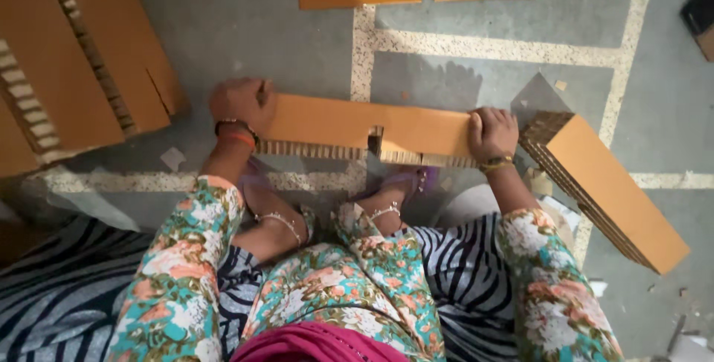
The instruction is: The person sits on the floor and assembles flat cardboard pieces into box-like structures. They fold the cardboard along pre-scored lines, interlock the flaps, and press the edges to secure the shape. The person handles multiple pieces, stacking some finished units and continuing to assemble others.
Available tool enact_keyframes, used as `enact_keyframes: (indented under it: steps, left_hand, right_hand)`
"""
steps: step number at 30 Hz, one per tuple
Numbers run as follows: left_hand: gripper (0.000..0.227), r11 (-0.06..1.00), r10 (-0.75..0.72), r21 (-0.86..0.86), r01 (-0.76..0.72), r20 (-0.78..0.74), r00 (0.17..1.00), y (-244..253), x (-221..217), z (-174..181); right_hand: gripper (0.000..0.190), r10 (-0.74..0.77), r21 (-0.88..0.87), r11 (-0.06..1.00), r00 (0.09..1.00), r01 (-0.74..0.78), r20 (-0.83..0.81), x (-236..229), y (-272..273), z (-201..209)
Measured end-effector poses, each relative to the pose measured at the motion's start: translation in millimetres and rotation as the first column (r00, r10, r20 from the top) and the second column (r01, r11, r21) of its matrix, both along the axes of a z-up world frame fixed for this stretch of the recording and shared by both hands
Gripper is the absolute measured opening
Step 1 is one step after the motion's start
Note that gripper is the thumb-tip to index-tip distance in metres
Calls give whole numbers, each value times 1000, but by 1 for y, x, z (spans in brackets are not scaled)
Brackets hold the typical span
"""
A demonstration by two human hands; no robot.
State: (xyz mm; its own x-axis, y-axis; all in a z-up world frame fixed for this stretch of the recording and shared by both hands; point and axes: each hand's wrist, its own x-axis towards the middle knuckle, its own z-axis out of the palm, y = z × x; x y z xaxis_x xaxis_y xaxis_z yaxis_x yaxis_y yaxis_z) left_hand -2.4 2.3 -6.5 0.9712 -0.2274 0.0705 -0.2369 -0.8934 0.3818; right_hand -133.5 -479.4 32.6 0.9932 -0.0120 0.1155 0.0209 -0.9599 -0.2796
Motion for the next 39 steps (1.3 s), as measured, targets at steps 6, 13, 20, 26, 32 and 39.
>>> enact_keyframes:
  steps: [6, 13, 20, 26, 32, 39]
  left_hand:
    - [23, 982, -148, -119, 149, 12, 989, -66, -17, -8]
    - [29, 985, -148, -93, 142, -63, 987, -173, -52, -5]
    - [27, 986, -138, -102, 131, -68, 988, -174, -49, 1]
    - [27, 989, -133, -78, 126, -97, 986, -173, -51, -2]
    - [27, 986, -167, -35, 166, -60, 984, -175, -53, -10]
    - [17, 972, -184, -128, 197, 108, 977, -61, -11, -14]
  right_hand:
    - [23, 83, -134, 987, 994, -92, -67, 26, 88, -1]
    - [17, 92, 51, 995, 992, -89, -81, 51, 171, -17]
    - [14, 82, 69, 995, 988, -73, -129, 55, 170, -10]
    - [16, 50, 69, 997, 994, -43, -99, 53, 172, -17]
    - [21, 74, 3, 997, 991, -74, -111, 46, 169, -21]
    - [28, 174, 53, 984, 984, -172, -35, 28, 84, -17]
